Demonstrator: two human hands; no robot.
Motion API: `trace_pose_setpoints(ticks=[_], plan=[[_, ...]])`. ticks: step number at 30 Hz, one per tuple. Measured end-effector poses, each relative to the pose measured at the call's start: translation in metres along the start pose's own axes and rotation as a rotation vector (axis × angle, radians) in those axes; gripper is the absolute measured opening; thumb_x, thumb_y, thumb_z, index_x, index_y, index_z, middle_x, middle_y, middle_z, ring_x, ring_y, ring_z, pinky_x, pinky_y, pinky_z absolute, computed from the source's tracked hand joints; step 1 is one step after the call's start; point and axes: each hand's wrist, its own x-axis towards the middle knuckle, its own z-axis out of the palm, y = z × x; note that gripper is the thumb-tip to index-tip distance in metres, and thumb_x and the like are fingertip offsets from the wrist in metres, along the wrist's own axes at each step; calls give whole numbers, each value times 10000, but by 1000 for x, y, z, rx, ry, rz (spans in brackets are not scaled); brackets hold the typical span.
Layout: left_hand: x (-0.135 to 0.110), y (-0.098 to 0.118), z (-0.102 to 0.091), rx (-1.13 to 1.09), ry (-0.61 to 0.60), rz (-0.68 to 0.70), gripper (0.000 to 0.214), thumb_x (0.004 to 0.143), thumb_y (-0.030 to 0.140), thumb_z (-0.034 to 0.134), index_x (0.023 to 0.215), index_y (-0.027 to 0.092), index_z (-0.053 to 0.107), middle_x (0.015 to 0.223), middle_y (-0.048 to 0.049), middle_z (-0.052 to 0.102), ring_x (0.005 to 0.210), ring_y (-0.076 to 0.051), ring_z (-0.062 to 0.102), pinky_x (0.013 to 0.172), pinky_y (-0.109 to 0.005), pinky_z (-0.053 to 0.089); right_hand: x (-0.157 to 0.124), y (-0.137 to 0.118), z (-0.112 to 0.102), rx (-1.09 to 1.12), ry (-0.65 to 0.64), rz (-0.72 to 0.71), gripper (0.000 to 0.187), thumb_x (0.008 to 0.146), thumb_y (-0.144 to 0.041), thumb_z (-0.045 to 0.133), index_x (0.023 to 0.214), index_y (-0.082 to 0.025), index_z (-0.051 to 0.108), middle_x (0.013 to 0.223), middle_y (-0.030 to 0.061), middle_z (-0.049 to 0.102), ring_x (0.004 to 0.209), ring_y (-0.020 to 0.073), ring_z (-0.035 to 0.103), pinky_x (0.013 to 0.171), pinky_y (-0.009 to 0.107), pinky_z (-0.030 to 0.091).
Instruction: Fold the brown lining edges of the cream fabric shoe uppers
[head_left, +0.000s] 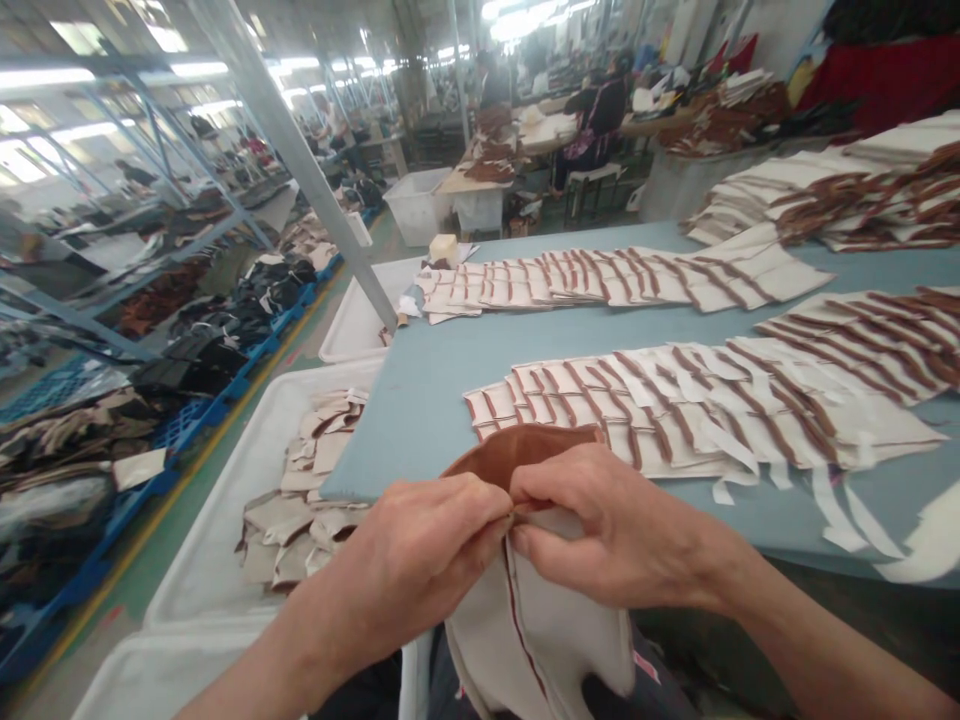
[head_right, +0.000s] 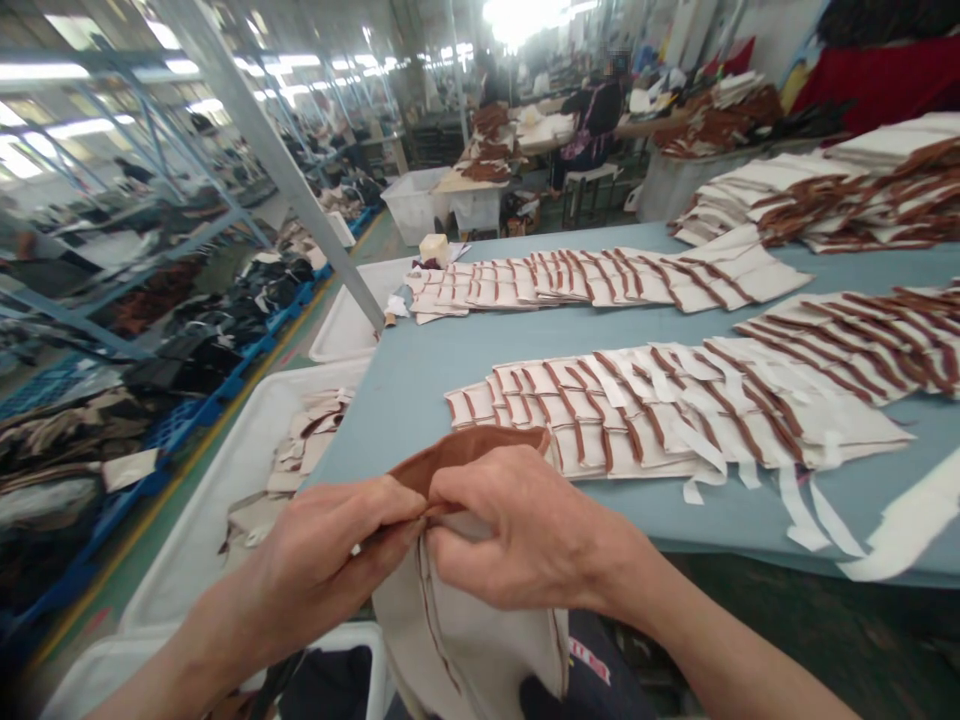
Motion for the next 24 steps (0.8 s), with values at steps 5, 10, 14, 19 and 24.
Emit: trace_pose_setpoints(ticks=[5, 10, 14, 19, 24], plan=[[-1, -7, 5, 98, 99, 259, 131, 1030, 97, 452, 1026, 174, 559, 799, -25, 696, 656, -128, 605, 614, -227, 468, 0, 4, -2, 416, -105, 81, 148, 792, -253, 552, 669, -188, 502, 602, -63, 409, 558, 92, 371, 529, 237, 255], [-4, -3, 8, 223, 148, 324, 188, 1057, 121, 414, 1154, 126, 574, 904, -94, 773, 670, -152, 653, 611, -265, 512, -4, 13, 3, 814, -220, 204, 469, 873, -577, 663, 690, -179, 498, 607, -71, 361, 546, 77, 278, 480, 224, 201], [-11, 8, 15, 301, 192, 252, 264, 1010, 82, 488, 1252, 100, 592, 1040, -144, 781, 808, -178, 694, 739, -301, 556, -9, 16, 4, 884, -192, 218, 604, 901, -721, 624, 677, -187, 450, 621, -74, 318, 559, 79, 240, 486, 229, 187], [-23, 9, 35, 370, 233, 171, 370, 1028, 192, 472, 1358, 62, 575, 1238, -211, 721, 1165, -258, 647, 1036, -410, 500, -10, 22, 7, 874, -98, 187, 609, 944, -728, 562, 676, -201, 419, 641, -65, 308, 582, 95, 244, 500, 241, 202], [-23, 2, 36, 80, 274, 141, 362, 1056, 174, 420, 1380, 109, 569, 1256, -176, 699, 1226, -218, 622, 1095, -392, 463, -12, 17, 1, 754, -108, 175, 530, 997, -603, 568, 689, -202, 409, 650, -66, 321, 583, 96, 274, 503, 240, 216]])
